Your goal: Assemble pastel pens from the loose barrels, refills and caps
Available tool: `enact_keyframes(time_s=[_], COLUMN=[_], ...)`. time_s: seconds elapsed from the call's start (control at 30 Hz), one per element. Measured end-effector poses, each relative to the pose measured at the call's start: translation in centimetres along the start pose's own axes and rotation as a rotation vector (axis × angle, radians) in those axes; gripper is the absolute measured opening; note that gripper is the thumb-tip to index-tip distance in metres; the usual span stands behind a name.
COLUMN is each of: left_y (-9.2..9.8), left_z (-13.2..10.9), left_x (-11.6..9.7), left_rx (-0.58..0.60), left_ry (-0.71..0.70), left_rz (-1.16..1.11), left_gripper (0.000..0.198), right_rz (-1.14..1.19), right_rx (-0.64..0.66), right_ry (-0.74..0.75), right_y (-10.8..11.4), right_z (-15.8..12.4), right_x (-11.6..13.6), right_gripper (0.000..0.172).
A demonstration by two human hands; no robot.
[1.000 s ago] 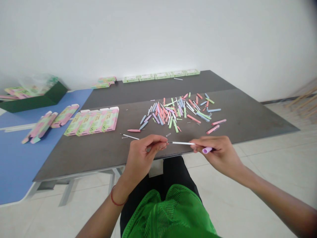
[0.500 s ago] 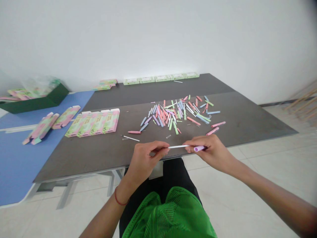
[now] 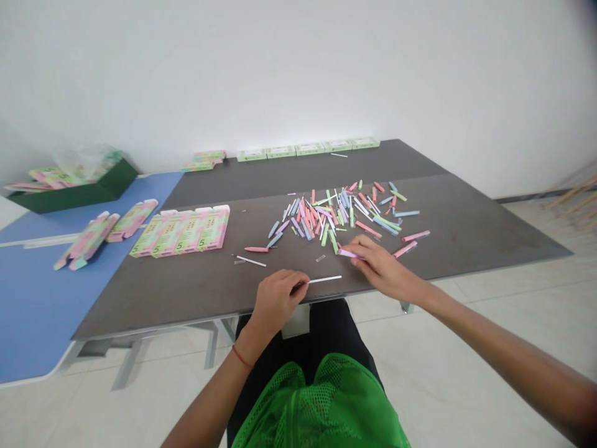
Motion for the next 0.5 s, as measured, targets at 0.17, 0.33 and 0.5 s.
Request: enact_keyframes(time_s=[0.17,0.33,0.5], left_y=[-0.7,-1.0,-1.0], left_z=[0.8,1.2,1.1], left_x=[0.1,0.6,0.5], left_rx=[-0.007,0.032,0.03], left_ry=[0.025,0.071,0.07], left_rz=[-0.008,-0.067,-0.082], left_gripper=[0.013,0.011,0.011], right_rz=[-0.138,-0.17,-0.201], right_rx=[-0.012,-0.066,-0.091], right_ry=[-0.017,0.005,0.093], right_y=[-1.1,-0.9,-0.8], right_z=[-0.3,-1.6,-2.5], right_x=[-1.3,-4.0,-4.7], right_gripper=[0.035,0.024,0.021])
Point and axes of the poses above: each hand's wrist, its own z-axis towards the middle knuckle, its own y-axis out of the back of the hand, x = y × z, the point moved 7 cm from there along z, towards the middle knuckle, and after that the axes turned 1 degree about -x, right-handed, at the moved point
